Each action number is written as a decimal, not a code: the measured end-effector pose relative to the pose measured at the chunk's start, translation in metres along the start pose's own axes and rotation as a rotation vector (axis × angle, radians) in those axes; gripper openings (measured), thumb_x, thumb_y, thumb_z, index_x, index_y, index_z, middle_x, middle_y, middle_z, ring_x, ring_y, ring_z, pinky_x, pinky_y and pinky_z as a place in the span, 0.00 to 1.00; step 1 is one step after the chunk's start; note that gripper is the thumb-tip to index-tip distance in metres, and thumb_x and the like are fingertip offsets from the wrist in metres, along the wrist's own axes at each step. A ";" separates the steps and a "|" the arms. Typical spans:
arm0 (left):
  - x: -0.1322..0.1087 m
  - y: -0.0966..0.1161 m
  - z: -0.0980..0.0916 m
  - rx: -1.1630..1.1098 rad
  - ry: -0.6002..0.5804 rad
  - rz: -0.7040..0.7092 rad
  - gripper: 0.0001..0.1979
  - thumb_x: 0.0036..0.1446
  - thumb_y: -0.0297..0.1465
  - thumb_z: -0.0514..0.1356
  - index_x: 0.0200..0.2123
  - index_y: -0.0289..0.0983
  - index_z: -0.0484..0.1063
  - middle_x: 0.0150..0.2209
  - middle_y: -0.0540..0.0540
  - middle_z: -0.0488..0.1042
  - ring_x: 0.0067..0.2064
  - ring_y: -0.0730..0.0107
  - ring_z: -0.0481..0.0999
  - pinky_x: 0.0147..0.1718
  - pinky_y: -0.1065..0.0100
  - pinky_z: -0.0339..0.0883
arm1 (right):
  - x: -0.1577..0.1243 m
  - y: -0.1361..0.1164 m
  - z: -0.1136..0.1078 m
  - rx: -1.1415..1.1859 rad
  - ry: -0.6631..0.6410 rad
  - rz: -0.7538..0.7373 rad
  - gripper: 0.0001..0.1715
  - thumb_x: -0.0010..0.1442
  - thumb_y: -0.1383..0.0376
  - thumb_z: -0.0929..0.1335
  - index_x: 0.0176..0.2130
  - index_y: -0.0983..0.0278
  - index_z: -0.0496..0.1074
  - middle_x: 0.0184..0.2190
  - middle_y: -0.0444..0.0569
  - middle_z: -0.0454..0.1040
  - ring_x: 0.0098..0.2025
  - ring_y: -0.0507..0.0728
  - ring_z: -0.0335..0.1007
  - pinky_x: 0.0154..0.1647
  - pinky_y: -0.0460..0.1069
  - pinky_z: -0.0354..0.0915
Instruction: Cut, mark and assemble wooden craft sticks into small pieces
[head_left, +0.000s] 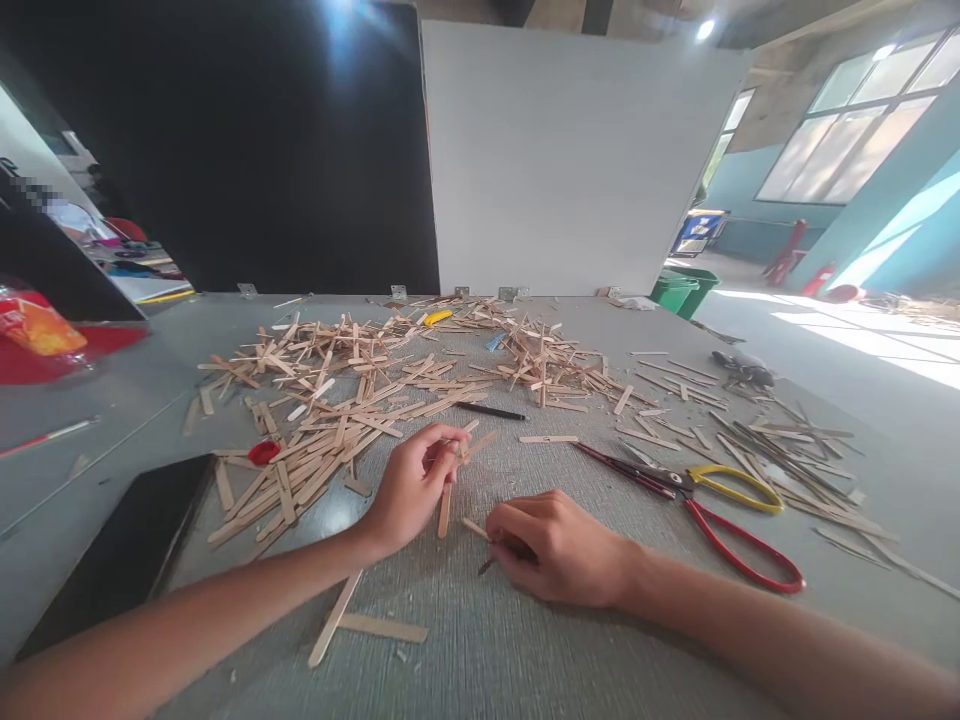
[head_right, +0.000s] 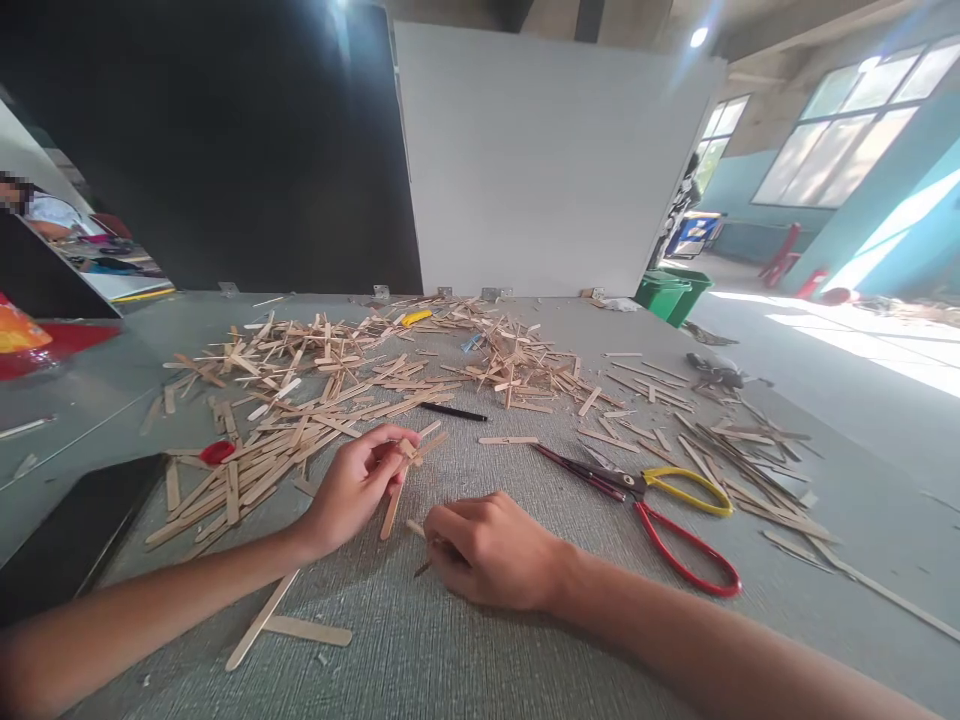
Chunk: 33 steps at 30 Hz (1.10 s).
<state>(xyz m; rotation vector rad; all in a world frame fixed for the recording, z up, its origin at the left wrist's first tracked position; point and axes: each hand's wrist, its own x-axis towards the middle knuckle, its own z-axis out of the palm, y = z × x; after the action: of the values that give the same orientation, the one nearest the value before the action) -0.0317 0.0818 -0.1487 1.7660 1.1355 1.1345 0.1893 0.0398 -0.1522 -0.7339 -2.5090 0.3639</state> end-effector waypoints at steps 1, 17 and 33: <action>0.000 -0.002 0.000 0.008 0.009 0.008 0.11 0.70 0.36 0.54 0.45 0.38 0.74 0.26 0.53 0.69 0.27 0.71 0.70 0.27 0.72 0.67 | 0.000 0.000 0.000 0.003 0.028 0.036 0.09 0.68 0.70 0.62 0.40 0.64 0.72 0.28 0.44 0.72 0.26 0.52 0.62 0.28 0.49 0.55; -0.004 0.006 0.002 0.144 -0.011 0.152 0.09 0.72 0.30 0.50 0.39 0.40 0.68 0.43 0.45 0.75 0.43 0.65 0.76 0.43 0.67 0.68 | 0.006 0.015 0.002 0.057 0.489 0.458 0.13 0.72 0.68 0.59 0.50 0.62 0.70 0.33 0.48 0.79 0.32 0.55 0.76 0.34 0.47 0.67; -0.005 0.012 0.001 0.257 -0.027 0.241 0.12 0.72 0.25 0.48 0.46 0.39 0.70 0.40 0.46 0.74 0.38 0.66 0.73 0.41 0.66 0.66 | 0.003 0.005 0.002 0.189 0.396 0.456 0.03 0.68 0.64 0.65 0.42 0.59 0.68 0.24 0.40 0.78 0.22 0.51 0.68 0.26 0.45 0.63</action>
<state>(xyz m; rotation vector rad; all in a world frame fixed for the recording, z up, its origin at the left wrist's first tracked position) -0.0286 0.0728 -0.1402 2.1572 1.1137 1.1386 0.1883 0.0455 -0.1551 -1.1708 -1.8977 0.5435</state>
